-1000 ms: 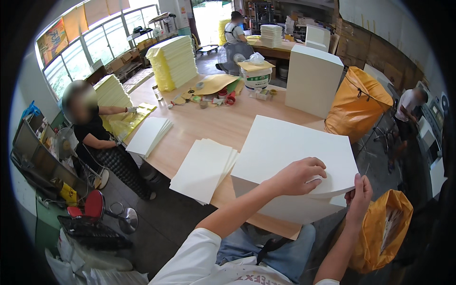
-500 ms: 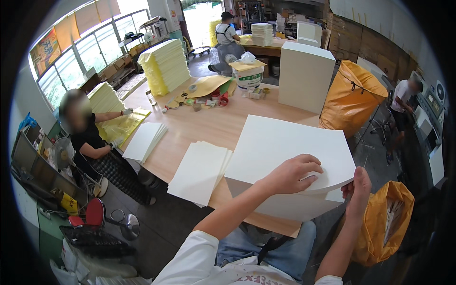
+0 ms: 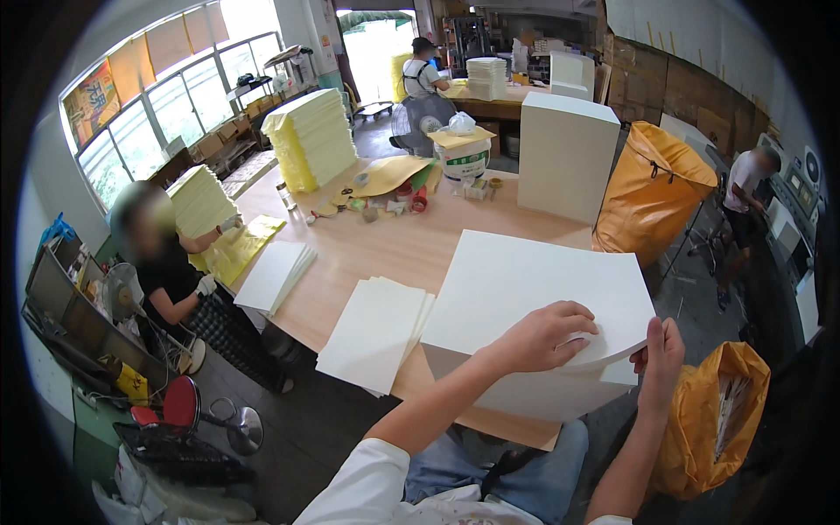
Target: The person sits on the floor and repeatedly folds white rectangular paper sheets in half by hand. They align the edges, crease the fold, and place the folded sheets into a growing stack on the table. The person occasionally pauses to adjust the stack or pick up a new sheet.
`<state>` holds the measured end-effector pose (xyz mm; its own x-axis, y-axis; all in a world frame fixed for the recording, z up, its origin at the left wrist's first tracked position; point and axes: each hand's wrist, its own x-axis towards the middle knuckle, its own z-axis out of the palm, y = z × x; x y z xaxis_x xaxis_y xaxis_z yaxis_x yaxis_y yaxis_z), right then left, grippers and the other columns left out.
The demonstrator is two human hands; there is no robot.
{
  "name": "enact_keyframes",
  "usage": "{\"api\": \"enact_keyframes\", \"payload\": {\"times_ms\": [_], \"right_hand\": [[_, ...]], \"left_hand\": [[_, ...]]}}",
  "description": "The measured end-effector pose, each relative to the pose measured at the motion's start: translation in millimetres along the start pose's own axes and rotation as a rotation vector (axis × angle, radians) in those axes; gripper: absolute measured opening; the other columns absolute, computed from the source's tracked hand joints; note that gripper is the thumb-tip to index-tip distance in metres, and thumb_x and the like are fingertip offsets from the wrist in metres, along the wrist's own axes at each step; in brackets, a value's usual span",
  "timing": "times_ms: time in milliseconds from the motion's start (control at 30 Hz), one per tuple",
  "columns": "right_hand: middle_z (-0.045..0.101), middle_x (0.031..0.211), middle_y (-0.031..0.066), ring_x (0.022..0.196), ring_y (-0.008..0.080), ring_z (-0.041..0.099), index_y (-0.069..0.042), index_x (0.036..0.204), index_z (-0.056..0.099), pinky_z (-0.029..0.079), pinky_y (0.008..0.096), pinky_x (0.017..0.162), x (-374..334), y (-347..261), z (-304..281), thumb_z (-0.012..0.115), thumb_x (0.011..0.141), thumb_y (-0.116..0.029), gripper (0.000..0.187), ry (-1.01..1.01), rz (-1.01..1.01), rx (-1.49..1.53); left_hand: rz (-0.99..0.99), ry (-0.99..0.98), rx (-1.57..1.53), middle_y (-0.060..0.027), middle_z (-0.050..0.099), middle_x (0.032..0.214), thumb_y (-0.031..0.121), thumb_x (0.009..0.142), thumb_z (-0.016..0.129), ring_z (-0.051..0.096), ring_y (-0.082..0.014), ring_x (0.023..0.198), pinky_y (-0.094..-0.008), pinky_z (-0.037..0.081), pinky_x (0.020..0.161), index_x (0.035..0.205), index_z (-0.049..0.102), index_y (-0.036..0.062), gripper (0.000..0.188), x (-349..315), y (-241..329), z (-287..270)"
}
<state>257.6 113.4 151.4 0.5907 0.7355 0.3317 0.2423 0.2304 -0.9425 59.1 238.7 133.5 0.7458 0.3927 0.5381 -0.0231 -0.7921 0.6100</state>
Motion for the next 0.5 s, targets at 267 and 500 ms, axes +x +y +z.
{"api": "enact_keyframes", "payload": {"times_ms": [267,500], "right_hand": [[0.04,0.062,-0.0037,0.054,0.0033,0.04,-0.013,0.073,0.042,0.032,0.0209,0.048,2.1,3.6,-0.9,0.06,0.108,-0.032,0.044,-0.033,-0.062,-0.145],[0.046,0.062,-0.0035,0.053,0.0036,0.043,-0.013,0.073,0.048,0.033,0.0224,0.048,-0.9,-17.4,1.5,0.062,0.106,-0.029,0.04,0.02,0.176,0.125]], "left_hand": [[-0.027,-0.001,-0.032,-0.0144,0.067,0.127,0.014,0.095,0.07,0.064,-0.0333,0.118,-0.0418,0.052,0.101,0.117,0.073,0.0068,0.024,0.1,0.5,-0.7],[-0.042,-0.036,-0.019,-0.0149,0.067,0.129,0.026,0.096,0.074,0.064,-0.0339,0.12,-0.0427,0.053,0.102,0.122,0.072,0.0095,0.031,4.5,4.5,-1.0]]}}
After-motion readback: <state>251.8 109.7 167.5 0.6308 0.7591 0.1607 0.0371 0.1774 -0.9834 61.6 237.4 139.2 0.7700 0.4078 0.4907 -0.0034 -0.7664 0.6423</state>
